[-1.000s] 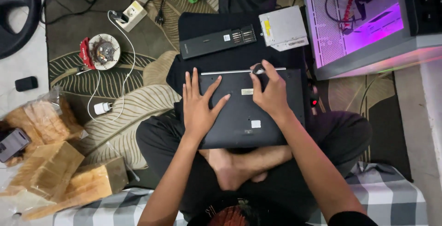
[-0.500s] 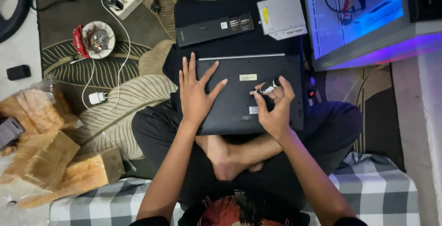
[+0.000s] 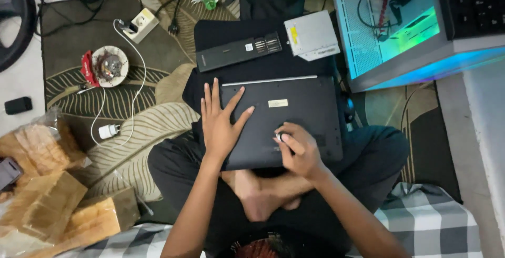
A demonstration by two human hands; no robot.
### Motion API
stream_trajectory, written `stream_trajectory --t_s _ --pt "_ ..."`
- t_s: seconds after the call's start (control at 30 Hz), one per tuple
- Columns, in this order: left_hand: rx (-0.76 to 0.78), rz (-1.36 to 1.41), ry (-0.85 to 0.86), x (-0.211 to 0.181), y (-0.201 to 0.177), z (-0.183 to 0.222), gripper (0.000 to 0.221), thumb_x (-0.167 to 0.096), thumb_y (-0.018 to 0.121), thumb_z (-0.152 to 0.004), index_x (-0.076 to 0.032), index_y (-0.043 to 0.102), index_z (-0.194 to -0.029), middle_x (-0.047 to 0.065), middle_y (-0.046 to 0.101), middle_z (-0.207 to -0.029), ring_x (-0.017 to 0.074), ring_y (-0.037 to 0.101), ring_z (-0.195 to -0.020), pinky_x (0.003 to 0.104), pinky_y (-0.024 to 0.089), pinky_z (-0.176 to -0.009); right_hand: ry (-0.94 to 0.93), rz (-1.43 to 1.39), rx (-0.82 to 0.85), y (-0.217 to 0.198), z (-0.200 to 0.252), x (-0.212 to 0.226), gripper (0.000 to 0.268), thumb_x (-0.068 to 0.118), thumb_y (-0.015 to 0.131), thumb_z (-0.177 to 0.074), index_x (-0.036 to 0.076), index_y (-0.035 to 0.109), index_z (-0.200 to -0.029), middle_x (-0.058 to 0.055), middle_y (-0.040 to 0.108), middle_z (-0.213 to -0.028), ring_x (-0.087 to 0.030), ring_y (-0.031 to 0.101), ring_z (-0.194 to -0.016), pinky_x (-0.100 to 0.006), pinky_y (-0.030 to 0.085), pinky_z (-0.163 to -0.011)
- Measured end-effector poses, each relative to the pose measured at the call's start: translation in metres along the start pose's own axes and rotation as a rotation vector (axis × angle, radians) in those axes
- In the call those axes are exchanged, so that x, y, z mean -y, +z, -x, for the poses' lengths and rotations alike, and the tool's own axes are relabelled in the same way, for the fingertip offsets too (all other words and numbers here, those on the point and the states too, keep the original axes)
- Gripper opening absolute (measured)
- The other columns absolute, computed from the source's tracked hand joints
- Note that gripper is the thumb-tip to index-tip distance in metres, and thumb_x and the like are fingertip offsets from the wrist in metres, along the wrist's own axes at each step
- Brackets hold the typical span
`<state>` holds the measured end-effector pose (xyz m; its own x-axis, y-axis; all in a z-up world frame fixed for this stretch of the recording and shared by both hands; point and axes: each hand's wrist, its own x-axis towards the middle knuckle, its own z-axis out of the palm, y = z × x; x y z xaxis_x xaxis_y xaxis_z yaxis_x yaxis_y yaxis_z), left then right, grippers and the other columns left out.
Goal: Installing or replacing storage drive components inside a laptop by removing the back cover and securing the drive.
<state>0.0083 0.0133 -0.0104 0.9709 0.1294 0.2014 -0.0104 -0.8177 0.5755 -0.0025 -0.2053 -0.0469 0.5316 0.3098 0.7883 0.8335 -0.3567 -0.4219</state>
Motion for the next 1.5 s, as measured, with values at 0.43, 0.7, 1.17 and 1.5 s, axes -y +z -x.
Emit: stream_trajectory --t_s 0.43,0.7,1.17,1.5 --pt "-0.016 0.000 -0.003 0.000 0.001 -0.003 0.052 -0.053 0.070 -0.094 -0.034 0.063 -0.142 0.018 0.026 -0.166 0.0426 0.017 -0.154 0.061 0.019 -0.121 0.040 0.075 0.001 0.001 0.003 -0.004 0.058 0.014 0.087 -0.081 0.018 0.047 -0.122 -0.014 0.067 -0.103 -0.041 0.071 -0.094 -0.054 0.062 -0.081" --pt "-0.013 0.000 -0.010 -0.002 -0.001 -0.003 0.051 -0.053 0.070 -0.093 -0.035 0.064 -0.140 0.018 0.028 -0.165 0.0426 0.018 -0.154 0.060 0.019 -0.120 0.140 -0.007 -0.033 -0.003 0.002 0.002 0.044 -0.002 0.082 -0.081 0.013 0.049 -0.106 -0.014 0.074 -0.092 -0.036 0.076 -0.078 -0.048 0.064 -0.065" --pt "-0.054 0.018 -0.001 0.003 0.004 -0.003 0.050 -0.054 0.075 -0.090 -0.035 0.068 -0.135 0.012 0.036 -0.162 0.0392 0.025 -0.152 0.061 0.022 -0.119 0.656 0.089 -0.521 -0.095 0.050 -0.020 0.084 -0.012 0.067 -0.107 0.015 0.008 -0.160 -0.024 0.068 -0.112 -0.016 0.060 -0.078 -0.028 0.047 -0.081" --pt "0.050 0.048 0.151 0.005 -0.007 0.003 0.081 -0.063 0.080 -0.079 -0.026 0.059 -0.148 0.021 0.016 -0.169 0.0539 0.006 -0.152 0.070 0.011 -0.118 0.508 0.113 -0.358 -0.093 0.040 -0.021 0.076 -0.018 0.069 -0.096 -0.003 0.020 -0.153 -0.031 0.068 -0.108 -0.042 0.073 -0.096 -0.048 0.059 -0.087"
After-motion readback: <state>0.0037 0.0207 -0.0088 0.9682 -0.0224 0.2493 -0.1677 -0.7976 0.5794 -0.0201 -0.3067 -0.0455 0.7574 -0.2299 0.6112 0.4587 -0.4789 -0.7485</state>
